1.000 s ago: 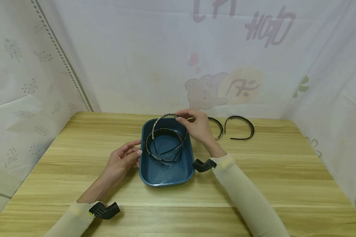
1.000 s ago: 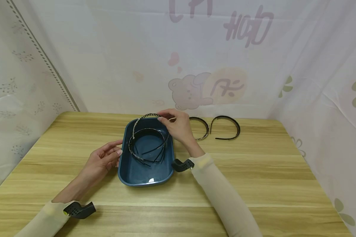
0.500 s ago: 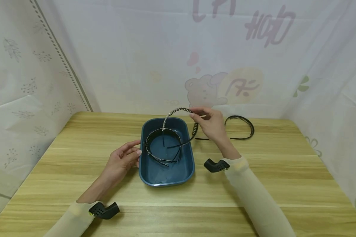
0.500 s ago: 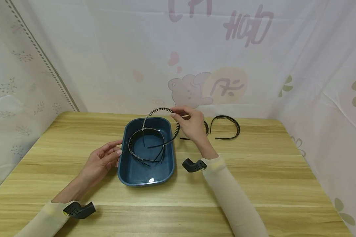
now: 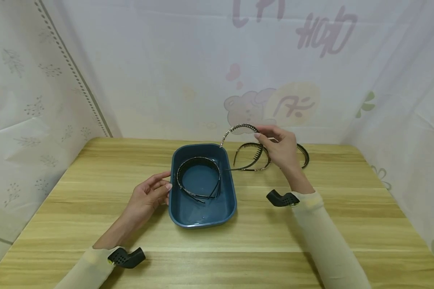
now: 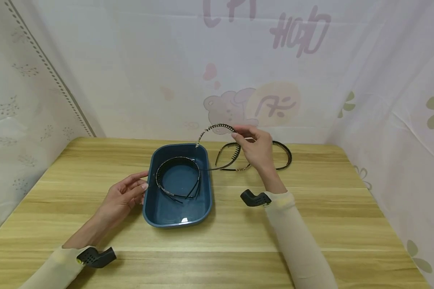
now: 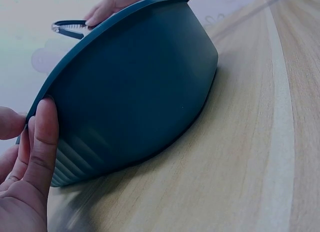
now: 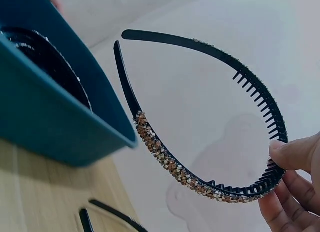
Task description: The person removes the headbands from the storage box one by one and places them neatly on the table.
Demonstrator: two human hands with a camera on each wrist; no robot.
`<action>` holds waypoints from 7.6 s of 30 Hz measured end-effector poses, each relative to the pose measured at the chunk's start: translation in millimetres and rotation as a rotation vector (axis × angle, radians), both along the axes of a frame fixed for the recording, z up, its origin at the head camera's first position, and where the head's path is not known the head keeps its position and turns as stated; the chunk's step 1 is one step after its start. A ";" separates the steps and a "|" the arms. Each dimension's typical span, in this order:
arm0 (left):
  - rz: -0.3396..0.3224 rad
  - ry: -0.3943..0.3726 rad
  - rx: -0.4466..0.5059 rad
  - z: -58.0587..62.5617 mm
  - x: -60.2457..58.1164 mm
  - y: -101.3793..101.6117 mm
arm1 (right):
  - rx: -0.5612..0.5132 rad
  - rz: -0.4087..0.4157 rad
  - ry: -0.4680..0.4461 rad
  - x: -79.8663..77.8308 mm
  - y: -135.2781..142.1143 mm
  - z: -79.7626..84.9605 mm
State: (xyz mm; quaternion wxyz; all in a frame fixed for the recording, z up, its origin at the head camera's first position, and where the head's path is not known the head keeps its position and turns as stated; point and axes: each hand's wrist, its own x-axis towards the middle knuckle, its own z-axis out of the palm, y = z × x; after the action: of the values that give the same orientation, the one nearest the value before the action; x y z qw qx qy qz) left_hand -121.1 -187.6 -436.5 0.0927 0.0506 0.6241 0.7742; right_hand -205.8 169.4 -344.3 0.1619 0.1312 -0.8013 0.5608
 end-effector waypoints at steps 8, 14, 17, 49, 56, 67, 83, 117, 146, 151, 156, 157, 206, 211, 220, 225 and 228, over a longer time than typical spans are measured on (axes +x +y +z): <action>0.007 -0.007 -0.021 0.2 0.3 -0.3 | 0.028 -0.114 -0.037 -6.0 28.5 -4.2; 0.014 -0.012 -0.025 0.6 0.4 -0.6 | 0.013 -0.170 -0.068 -26.0 58.9 -25.2; 0.016 -0.009 -0.034 0.1 0.6 -0.7 | 0.033 -0.213 -0.099 -33.4 74.3 -34.1; 0.009 -0.011 -0.025 0.4 0.7 1.0 | 0.080 -0.457 -0.270 -43.5 200.8 -82.9; 0.001 0.006 -0.012 -1.0 -0.3 1.2 | 0.030 -0.477 -0.352 -36.8 229.4 -97.6; -0.018 0.010 0.014 -0.2 0.7 -0.1 | 0.061 -0.555 -0.486 -34.4 260.1 -114.1; -0.022 0.019 0.018 -1.7 0.5 0.3 | 0.281 -0.711 -0.557 -26.4 276.5 -105.2; 0.018 -0.011 -0.020 0.4 1.4 1.5 | 0.500 -0.496 -0.486 -20.4 240.5 -79.8; -0.004 -0.006 0.010 0.2 1.0 0.5 | 0.571 -0.268 -0.263 -19.2 199.3 -73.7; 0.016 -0.020 0.001 -0.3 1.4 0.7 | 0.568 -0.224 -0.265 -17.5 189.5 -71.7; 0.015 -0.014 0.007 -1.1 0.9 0.6 | 0.595 -0.184 -0.247 -18.8 181.5 -71.8; 0.013 -0.013 0.008 -1.1 0.8 0.7 | 0.605 -0.177 -0.236 -18.9 179.8 -71.8; -0.031 0.032 0.066 -1.7 0.1 1.4 | 0.617 0.146 -0.133 -27.0 43.5 -45.0; -0.024 0.027 0.053 -2.0 0.5 0.4 | 0.611 0.186 -0.126 -24.8 28.2 -40.6; -0.023 0.012 0.033 -2.1 0.3 -0.5 | 0.612 0.240 -0.117 -23.3 0.0 -33.9; -0.031 0.016 0.047 -0.8 -0.1 0.0 | 0.592 0.288 -0.082 -21.8 -15.5 -27.8; -0.031 0.017 0.046 -0.2 -0.1 0.2 | 0.582 0.320 -0.068 -20.4 -25.4 -24.5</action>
State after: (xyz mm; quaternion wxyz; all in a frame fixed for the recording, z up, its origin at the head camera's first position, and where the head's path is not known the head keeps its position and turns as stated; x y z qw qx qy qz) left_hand -121.2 -187.4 -436.7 0.0984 0.0688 0.6059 0.7864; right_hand -226.2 144.0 -368.8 0.0008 0.2773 -0.9020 0.3308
